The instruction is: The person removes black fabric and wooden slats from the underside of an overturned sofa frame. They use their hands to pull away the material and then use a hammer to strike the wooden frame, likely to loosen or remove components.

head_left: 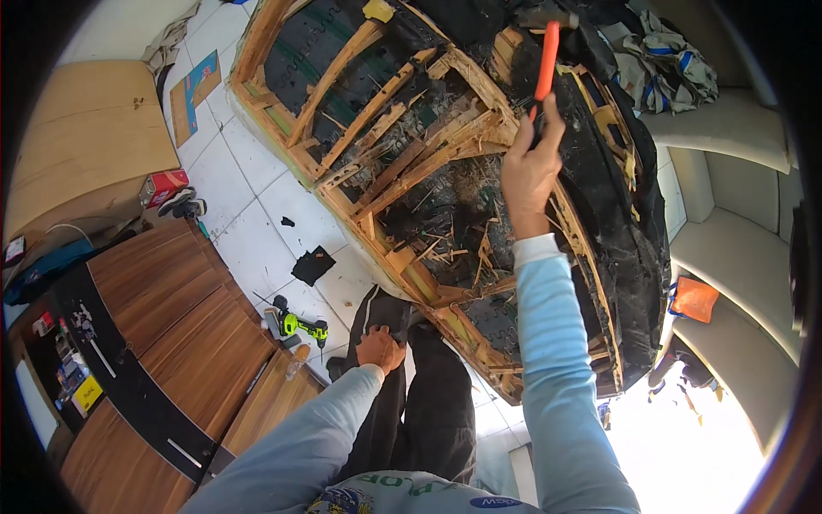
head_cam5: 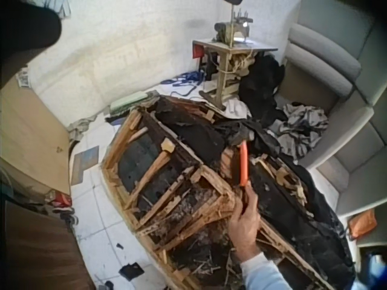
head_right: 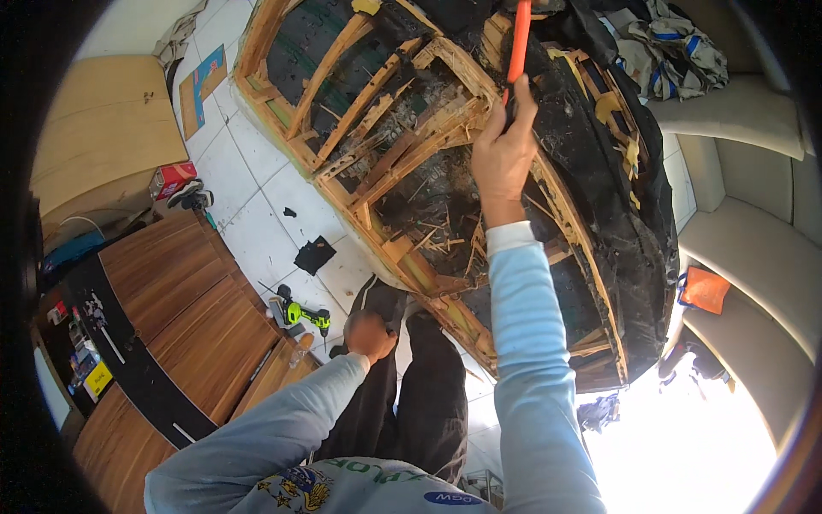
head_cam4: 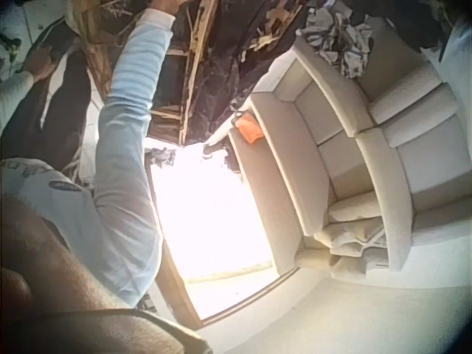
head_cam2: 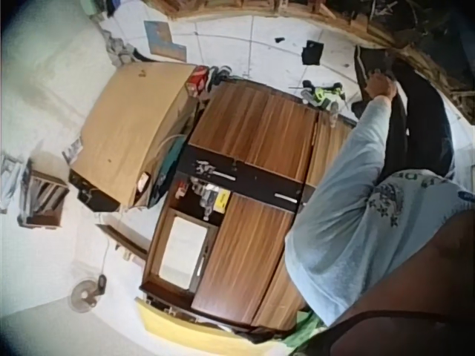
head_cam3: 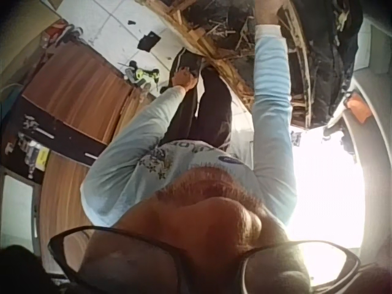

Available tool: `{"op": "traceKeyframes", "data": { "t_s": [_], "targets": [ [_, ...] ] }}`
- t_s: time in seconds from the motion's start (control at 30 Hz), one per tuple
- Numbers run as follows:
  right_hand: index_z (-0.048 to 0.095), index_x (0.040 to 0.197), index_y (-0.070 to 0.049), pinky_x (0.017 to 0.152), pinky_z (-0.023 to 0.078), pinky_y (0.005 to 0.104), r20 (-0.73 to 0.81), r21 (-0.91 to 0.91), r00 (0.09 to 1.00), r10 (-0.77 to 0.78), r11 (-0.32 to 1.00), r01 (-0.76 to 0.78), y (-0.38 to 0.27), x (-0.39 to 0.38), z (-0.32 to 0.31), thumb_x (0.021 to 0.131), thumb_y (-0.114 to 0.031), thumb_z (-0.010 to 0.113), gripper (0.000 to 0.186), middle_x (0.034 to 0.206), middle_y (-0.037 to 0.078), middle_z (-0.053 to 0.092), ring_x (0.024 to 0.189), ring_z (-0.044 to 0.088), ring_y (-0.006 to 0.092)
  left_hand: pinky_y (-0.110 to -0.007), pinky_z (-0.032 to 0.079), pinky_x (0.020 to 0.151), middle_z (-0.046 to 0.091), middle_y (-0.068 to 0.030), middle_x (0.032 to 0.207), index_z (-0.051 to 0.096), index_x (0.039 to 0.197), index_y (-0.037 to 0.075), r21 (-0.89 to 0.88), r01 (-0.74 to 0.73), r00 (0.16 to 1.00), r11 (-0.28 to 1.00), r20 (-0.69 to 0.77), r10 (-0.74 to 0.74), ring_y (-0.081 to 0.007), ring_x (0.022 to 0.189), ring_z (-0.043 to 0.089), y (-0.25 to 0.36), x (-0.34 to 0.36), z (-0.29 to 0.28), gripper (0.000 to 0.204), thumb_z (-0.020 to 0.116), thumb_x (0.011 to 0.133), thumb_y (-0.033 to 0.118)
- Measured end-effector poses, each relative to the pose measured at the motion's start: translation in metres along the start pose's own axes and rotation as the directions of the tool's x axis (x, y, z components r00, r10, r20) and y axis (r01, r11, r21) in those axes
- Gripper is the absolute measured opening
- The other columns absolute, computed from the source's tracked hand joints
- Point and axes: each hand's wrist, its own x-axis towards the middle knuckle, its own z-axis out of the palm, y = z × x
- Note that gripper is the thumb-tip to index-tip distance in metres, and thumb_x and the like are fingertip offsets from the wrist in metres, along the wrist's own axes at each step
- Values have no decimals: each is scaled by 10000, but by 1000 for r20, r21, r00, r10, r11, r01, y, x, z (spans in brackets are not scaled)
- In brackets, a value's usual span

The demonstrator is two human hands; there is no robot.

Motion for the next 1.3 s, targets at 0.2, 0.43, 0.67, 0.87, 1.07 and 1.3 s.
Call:
{"op": "traceKeyframes", "data": {
  "t_s": [0.2,0.43,0.67,0.87,1.07,1.3],
  "targets": [
    [486,1484,-89,810,566,526,287,-228,956,58,974,9,14,6,-8,1040,-124,579,456,1110,329,705,980,700,499,-516,591,927,622,-109,1353,671,1253,109,22,-9,1000,1000,11,9,-365,1190,653,1,-4,-9,532,760,853,447],
    [524,1450,-76,750,586,509,523,-492,788,325,870,-33,39,-20,4,1043,-126,586,415,1039,302,727,949,712,488,-515,588,932,628,-110,1344,669,1264,109,30,-35,999,999,-7,36,-367,1191,656,2,-2,-10,527,753,860,437],
    [571,1422,-152,727,572,574,155,-181,984,89,982,-60,20,-33,23,1057,-224,559,372,1019,288,736,884,725,476,-515,588,933,632,-115,1342,669,1270,109,8,-17,999,1000,30,17,-369,1199,654,-6,-5,-6,524,747,861,427],
    [479,1513,-102,787,585,523,244,-141,968,50,990,-16,12,-8,20,1048,-157,576,479,1133,304,713,957,712,491,-521,587,931,632,-113,1342,669,1266,109,-10,-17,1000,1000,-7,17,-377,1208,646,-10,-1,-2,520,738,859,426],
    [479,1508,-75,890,590,459,283,-252,956,83,968,-9,28,-32,25,1043,-123,587,480,1234,291,689,1076,707,454,-546,580,936,622,-118,1371,664,1274,101,-18,-35,999,999,22,35,-384,1226,634,-10,0,-6,522,721,867,424],
    [475,1495,-150,846,599,516,119,-124,991,67,991,-52,23,-57,36,1045,-172,581,463,1132,305,711,1056,695,483,-557,572,949,634,-132,1346,663,1270,82,-39,-45,999,998,9,45,-399,1186,648,-22,-1,5,511,711,875,403]
  ]
}}
